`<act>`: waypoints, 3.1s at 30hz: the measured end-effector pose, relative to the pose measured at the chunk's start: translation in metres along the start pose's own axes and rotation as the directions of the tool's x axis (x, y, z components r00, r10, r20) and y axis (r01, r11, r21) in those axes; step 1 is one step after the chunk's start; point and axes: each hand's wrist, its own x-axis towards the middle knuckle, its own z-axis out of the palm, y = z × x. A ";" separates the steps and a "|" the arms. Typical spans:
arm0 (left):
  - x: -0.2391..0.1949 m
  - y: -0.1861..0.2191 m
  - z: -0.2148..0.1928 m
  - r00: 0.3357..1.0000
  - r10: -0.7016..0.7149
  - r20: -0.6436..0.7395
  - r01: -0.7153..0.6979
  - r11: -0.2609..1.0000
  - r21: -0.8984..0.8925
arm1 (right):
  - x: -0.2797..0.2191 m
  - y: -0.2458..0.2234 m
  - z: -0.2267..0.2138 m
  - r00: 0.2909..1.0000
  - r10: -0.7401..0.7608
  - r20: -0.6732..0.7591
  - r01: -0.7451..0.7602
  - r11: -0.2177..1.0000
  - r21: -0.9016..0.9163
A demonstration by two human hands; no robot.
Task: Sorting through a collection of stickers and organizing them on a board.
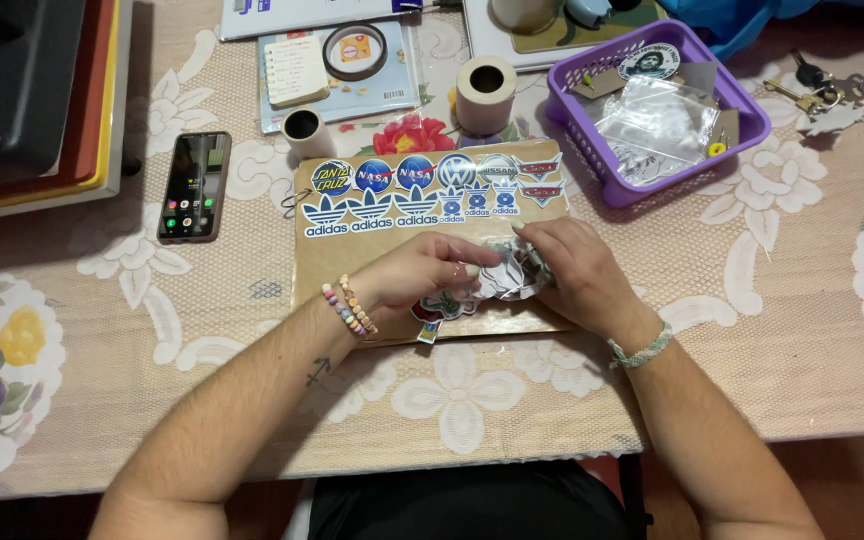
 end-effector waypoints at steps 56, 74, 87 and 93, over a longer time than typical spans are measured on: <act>-0.080 -0.025 -0.012 0.839 0.180 -0.514 -0.233 0.972 -0.040 | 0.059 -0.073 0.053 0.542 0.692 0.477 -0.824 0.327 0.463; -0.073 -0.027 0.000 0.885 0.256 -0.389 -0.361 0.904 -0.228 | 0.058 -0.091 0.057 0.705 0.639 0.307 -0.656 0.424 0.624; -0.083 -0.008 -0.019 0.771 0.278 -0.573 -0.519 0.795 -0.313 | 0.076 -0.107 0.037 0.732 0.399 0.553 -0.447 0.893 -0.054; -0.081 -0.014 -0.025 0.795 0.242 -0.556 -0.483 0.807 -0.340 | 0.071 -0.095 0.038 0.710 0.485 0.510 -0.604 0.792 0.087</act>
